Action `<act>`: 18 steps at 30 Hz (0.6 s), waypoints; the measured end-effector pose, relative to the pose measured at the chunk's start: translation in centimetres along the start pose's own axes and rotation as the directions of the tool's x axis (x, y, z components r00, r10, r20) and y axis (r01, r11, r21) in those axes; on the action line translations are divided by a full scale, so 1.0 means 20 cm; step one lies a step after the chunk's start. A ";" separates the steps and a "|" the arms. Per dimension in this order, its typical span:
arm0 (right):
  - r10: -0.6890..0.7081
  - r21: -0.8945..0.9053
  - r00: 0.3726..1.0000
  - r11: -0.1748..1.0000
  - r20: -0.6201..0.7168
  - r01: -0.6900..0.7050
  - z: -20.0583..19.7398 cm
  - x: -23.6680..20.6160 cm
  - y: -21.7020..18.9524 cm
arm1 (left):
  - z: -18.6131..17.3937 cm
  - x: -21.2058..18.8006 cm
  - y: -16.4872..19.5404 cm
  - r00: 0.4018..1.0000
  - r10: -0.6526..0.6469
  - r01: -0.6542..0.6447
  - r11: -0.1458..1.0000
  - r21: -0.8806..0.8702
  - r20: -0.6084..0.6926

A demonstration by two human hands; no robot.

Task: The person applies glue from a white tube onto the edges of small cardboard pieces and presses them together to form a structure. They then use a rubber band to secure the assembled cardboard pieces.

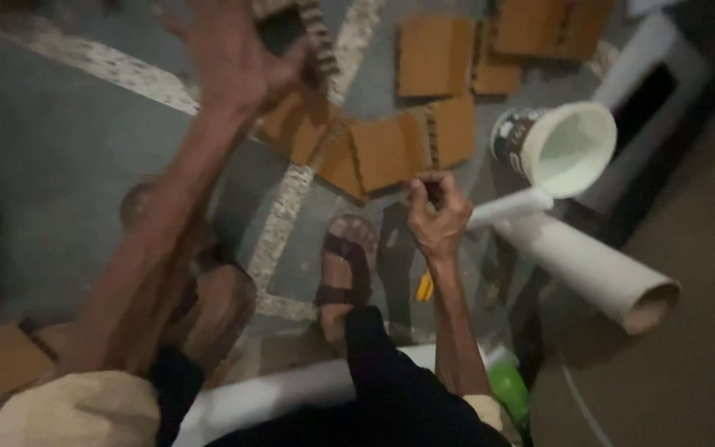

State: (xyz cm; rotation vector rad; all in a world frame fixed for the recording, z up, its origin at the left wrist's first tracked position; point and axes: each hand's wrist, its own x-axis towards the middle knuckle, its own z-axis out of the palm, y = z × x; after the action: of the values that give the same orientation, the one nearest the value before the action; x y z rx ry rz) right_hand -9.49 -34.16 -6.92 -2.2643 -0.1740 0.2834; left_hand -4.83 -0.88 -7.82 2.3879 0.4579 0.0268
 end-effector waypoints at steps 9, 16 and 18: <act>0.066 0.320 0.991 0.942 0.120 -0.101 0.16 0.24 -0.29 | 0.02 0.01 0.04 0.995 -0.102 0.101 0.988 0.113 0.005; 0.085 0.440 0.975 0.882 0.205 -0.170 0.26 0.39 -0.40 | 0.00 0.01 0.06 0.988 -0.145 0.139 0.986 0.094 0.055; 0.045 0.500 0.979 0.855 0.197 -0.140 0.29 0.42 -0.41 | -0.01 0.01 0.06 0.988 -0.142 0.138 0.988 0.074 0.061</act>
State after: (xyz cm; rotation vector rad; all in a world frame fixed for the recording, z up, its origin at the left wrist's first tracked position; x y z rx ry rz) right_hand -3.23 -22.75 -5.57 -1.7159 -0.0685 0.5212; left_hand -4.31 -1.57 -6.86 2.4107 0.6031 -0.1334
